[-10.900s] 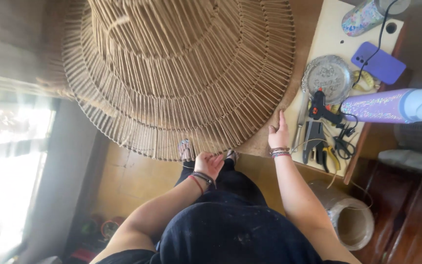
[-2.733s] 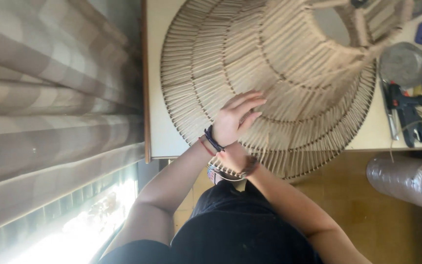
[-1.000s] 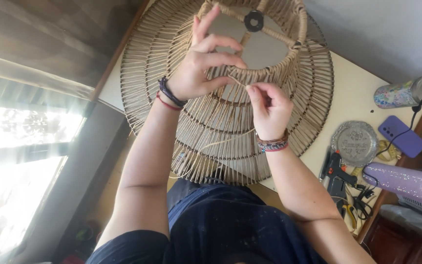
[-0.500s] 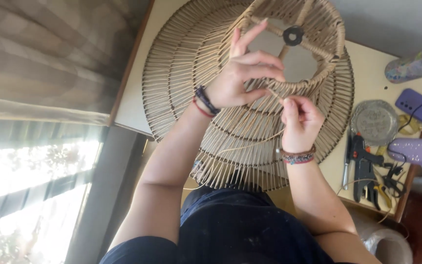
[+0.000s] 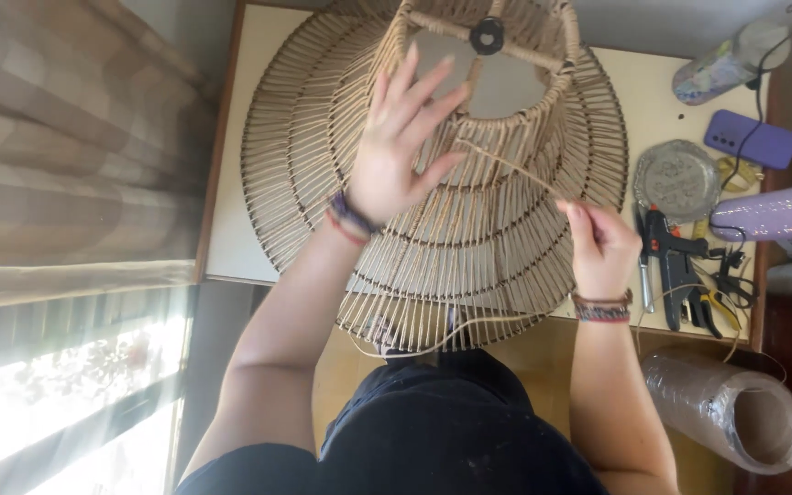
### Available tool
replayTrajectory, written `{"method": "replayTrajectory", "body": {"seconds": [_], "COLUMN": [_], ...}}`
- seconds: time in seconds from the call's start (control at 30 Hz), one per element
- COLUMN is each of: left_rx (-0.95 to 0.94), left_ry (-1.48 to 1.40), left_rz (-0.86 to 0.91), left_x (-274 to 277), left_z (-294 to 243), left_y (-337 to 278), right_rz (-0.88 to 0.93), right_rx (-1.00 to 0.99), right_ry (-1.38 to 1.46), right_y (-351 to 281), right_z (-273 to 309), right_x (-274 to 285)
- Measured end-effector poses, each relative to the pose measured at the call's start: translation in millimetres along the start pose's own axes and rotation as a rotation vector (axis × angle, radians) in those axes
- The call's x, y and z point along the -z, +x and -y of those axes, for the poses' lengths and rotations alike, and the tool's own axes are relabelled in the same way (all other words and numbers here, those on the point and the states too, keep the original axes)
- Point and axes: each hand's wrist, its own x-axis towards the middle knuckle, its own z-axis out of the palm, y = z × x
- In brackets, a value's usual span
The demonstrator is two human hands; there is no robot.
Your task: Assembling a wicker lampshade using a hot glue gun and pliers to secure and trim strands.
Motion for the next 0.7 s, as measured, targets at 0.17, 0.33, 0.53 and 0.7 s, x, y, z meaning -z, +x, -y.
{"method": "replayTrajectory", "body": {"seconds": [0.17, 0.33, 0.53, 0.7], "left_rx": [-0.240, -0.112, 0.112, 0.253], "left_ry": [0.122, 0.036, -0.008, -0.432], "left_rz": [-0.088, 0.091, 0.261, 0.295], "left_x": [-69.4, -108.2, -86.3, -75.4], "left_z": [-110.9, -128.8, -130.7, -193.1], "left_y": [-57.4, -73.8, -78.7, -75.4], "right_rz": [0.217, 0.604, 0.538, 0.717], "right_rx": [-0.002, 0.089, 0.091, 0.305], "right_ry": [-0.159, -0.118, -0.056, -0.077], "right_y": [-46.5, -41.4, -14.9, -15.1], "right_z": [-14.7, 23.0, 24.0, 42.3], "right_x": [35.4, 72.8, 128.0, 119.3]}}
